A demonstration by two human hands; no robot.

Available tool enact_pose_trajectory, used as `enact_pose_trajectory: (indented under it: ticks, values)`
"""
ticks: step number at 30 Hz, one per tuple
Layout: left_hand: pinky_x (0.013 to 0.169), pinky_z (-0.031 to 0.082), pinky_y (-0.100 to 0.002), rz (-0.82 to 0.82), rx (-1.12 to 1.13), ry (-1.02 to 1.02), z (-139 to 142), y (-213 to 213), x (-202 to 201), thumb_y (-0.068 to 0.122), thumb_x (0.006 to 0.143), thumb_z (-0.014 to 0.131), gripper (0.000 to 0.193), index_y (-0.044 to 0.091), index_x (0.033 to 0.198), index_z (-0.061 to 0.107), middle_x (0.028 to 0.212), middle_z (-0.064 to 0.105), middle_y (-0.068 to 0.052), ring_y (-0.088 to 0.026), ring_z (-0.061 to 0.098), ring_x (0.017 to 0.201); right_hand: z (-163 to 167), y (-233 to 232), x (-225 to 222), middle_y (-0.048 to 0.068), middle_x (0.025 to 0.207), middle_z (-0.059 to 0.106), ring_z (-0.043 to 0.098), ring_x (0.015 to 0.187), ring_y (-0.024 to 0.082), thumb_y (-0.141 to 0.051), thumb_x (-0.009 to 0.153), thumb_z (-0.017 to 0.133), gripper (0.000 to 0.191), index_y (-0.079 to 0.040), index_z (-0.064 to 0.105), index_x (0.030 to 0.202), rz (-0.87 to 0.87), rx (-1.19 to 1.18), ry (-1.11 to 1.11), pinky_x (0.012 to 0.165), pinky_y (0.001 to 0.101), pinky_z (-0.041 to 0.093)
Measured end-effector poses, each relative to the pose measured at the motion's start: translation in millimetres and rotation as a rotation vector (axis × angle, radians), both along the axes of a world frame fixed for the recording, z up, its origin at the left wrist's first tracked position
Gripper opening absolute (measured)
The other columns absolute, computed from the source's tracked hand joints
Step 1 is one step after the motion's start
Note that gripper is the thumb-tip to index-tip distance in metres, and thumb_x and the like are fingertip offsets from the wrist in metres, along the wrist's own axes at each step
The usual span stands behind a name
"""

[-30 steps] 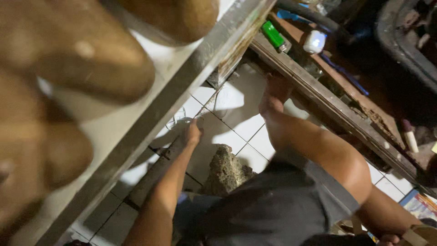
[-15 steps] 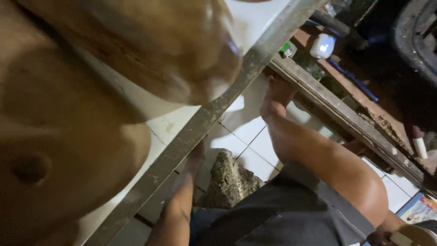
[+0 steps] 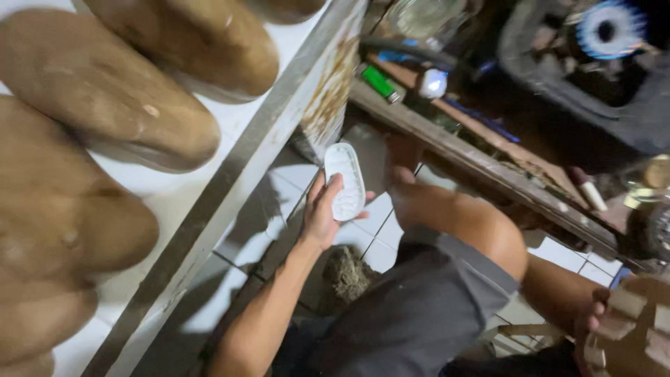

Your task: The person heats a white slipper sole on a gas burner, then uses a curved metal tool to scrape and smooth the edges of the slipper. The person repeats this process for multiple slippers, placing finished ones on a nearby shelf.

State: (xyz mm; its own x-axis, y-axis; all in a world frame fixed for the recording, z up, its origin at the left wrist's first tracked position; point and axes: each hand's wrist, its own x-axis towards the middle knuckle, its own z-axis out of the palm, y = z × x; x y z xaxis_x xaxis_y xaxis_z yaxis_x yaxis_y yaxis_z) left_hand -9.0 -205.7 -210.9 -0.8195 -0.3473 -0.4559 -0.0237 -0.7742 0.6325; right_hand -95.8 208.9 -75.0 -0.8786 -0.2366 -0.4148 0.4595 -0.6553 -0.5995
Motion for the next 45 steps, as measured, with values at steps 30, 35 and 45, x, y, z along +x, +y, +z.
enact_pose_trajectory:
  ticks: [30, 35, 45]
  values:
    - [0.100, 0.049, -0.039, -0.005, -1.471, 0.200, 177, 173, -399, 0.012, 0.069, 0.086, 0.069, 0.010, 0.134, 0.064, 0.128, 0.061, -0.015, -0.032, 0.061, 0.119, 58, 7, -110, 0.015, 0.096, 0.073, 0.072, 0.073, 0.028, -0.042, 0.099, 0.051, 0.046, -0.004, 0.064, 0.121, 0.069, -0.127, -0.048, 0.066, 0.0396, 0.062]
    - [0.103, 0.050, -0.040, 0.006, -1.541, 0.249, 162, 156, -396, 0.012, 0.072, 0.089, 0.073, 0.009, 0.138, 0.059, 0.132, 0.061, -0.015, -0.033, 0.061, 0.123, 60, 7, -108, 0.015, 0.097, 0.073, 0.072, 0.076, 0.028, -0.041, 0.100, 0.051, 0.044, -0.003, 0.063, 0.120, 0.090, -0.244, -0.072, 0.067, 0.0382, 0.061]
    - [0.097, 0.052, -0.040, -0.089, -1.502, 0.226, 166, 146, -393, 0.015, 0.065, 0.091, 0.083, 0.009, 0.140, 0.058, 0.125, 0.064, -0.015, -0.032, 0.064, 0.115, 57, 9, -105, 0.021, 0.098, 0.074, 0.075, 0.081, 0.033, -0.043, 0.104, 0.054, 0.052, 0.003, 0.064, 0.125, 0.086, -0.266, 0.009, 0.065, 0.0391, 0.062]
